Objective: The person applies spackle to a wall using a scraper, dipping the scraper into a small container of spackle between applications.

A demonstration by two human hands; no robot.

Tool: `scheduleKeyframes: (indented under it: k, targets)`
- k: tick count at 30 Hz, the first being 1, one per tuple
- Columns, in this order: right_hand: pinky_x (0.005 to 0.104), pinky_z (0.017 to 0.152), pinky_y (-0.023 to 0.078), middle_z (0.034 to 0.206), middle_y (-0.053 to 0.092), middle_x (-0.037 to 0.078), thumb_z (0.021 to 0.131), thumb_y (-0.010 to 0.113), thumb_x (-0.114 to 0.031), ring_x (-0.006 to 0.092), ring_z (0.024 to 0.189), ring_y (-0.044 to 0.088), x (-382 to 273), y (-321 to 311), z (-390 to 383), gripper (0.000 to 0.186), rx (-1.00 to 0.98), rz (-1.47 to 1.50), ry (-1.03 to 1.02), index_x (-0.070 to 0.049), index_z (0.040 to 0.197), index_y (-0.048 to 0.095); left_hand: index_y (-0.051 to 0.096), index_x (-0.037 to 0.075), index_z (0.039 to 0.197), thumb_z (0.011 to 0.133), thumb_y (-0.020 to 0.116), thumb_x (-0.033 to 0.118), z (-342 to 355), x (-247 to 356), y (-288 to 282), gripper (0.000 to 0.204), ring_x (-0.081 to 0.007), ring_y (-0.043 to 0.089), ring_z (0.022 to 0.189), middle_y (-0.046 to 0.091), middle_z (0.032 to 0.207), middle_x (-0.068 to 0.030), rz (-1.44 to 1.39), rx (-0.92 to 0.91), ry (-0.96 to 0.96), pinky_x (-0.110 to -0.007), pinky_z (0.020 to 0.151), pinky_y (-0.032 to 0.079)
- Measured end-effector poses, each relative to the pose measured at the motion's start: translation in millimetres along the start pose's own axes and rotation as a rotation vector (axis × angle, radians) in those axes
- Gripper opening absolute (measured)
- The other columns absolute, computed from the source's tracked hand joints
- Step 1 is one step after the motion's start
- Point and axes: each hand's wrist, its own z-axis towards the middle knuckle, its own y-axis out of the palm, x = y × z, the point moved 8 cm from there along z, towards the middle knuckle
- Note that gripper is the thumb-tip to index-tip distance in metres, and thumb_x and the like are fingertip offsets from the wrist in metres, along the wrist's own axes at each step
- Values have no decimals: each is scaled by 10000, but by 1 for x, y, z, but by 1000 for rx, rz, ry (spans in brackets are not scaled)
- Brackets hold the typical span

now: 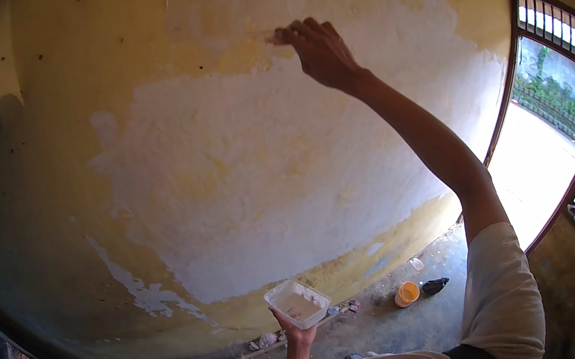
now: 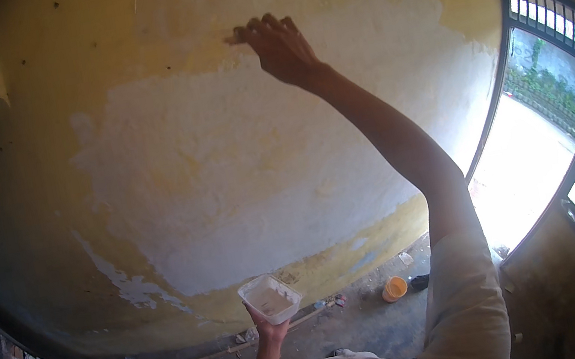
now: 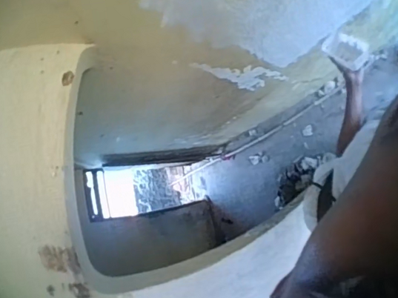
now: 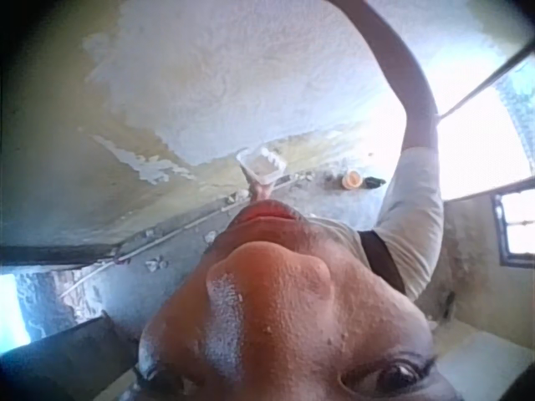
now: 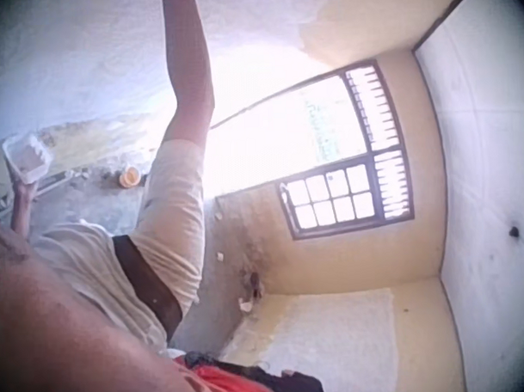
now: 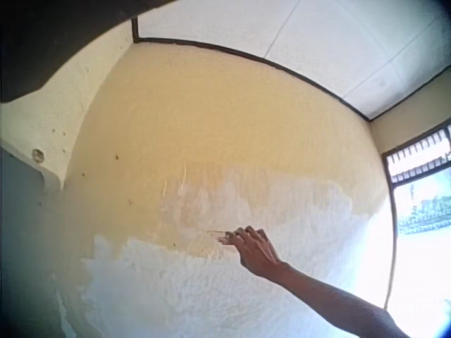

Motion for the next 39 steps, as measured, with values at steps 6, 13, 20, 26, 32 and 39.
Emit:
scheduleKeyframes:
  k: [6, 13, 20, 26, 32, 39]
  targets:
    - [480, 915, 478, 1117, 669, 65, 892, 521, 3, 276, 1106, 602, 107, -33, 115, 371, 213, -100, 122, -154, 1176, 700, 545, 234, 1401, 920, 503, 729, -3, 20, -6, 691, -272, 548, 1266, 602, 1349, -3, 9, 103, 66, -539, 1076, 436]
    - [479, 857, 488, 1230, 633, 88, 854, 619, -31, 302, 1138, 586, 65, 39, 54, 440, 82, -176, 64, -116, 1286, 615, 557, 230, 1375, 923, 484, 741, 1, 12, -17, 686, -276, 564, 1234, 613, 1315, -7, -10, 101, 57, -545, 1053, 451]
    - [447, 897, 454, 1215, 617, 92, 825, 660, -20, 275, 1126, 572, -70, 80, -120, 494, -122, 123, -12, -80, 1313, 612, 552, 229, 1383, 943, 460, 725, 2, -1, -1, 670, -274, 561, 1244, 609, 1327, -9, 8, 115, -3, -548, 1056, 449]
    - [472, 839, 488, 1019, 658, 103, 917, 581, -54, 280, 1029, 639, -96, 65, -102, 282, -346, 383, 160, -56, 1193, 638, 558, 223, 1377, 954, 448, 714, 3, 14, -1, 657, -268, 562, 1245, 609, 1330, -10, -39, 73, 10, -537, 1055, 453]
    - [411, 846, 544, 1078, 718, 150, 966, 595, -54, 346, 961, 681, -28, 3, 72, 279, 133, 440, 124, -110, 1214, 709, 557, 215, 1372, 956, 440, 716, 0, 30, -4, 662, -265, 558, 1240, 603, 1324, -9, -70, 89, 25, -530, 1055, 452]
    - [444, 903, 536, 1117, 725, 108, 857, 558, 10, 309, 1064, 657, 2, 0, 213, 341, 361, 146, -39, -128, 1113, 736, 559, 206, 1360, 953, 432, 723, -22, 62, -26, 670, -274, 557, 1219, 594, 1310, -13, -76, 106, 83, -544, 1053, 442]
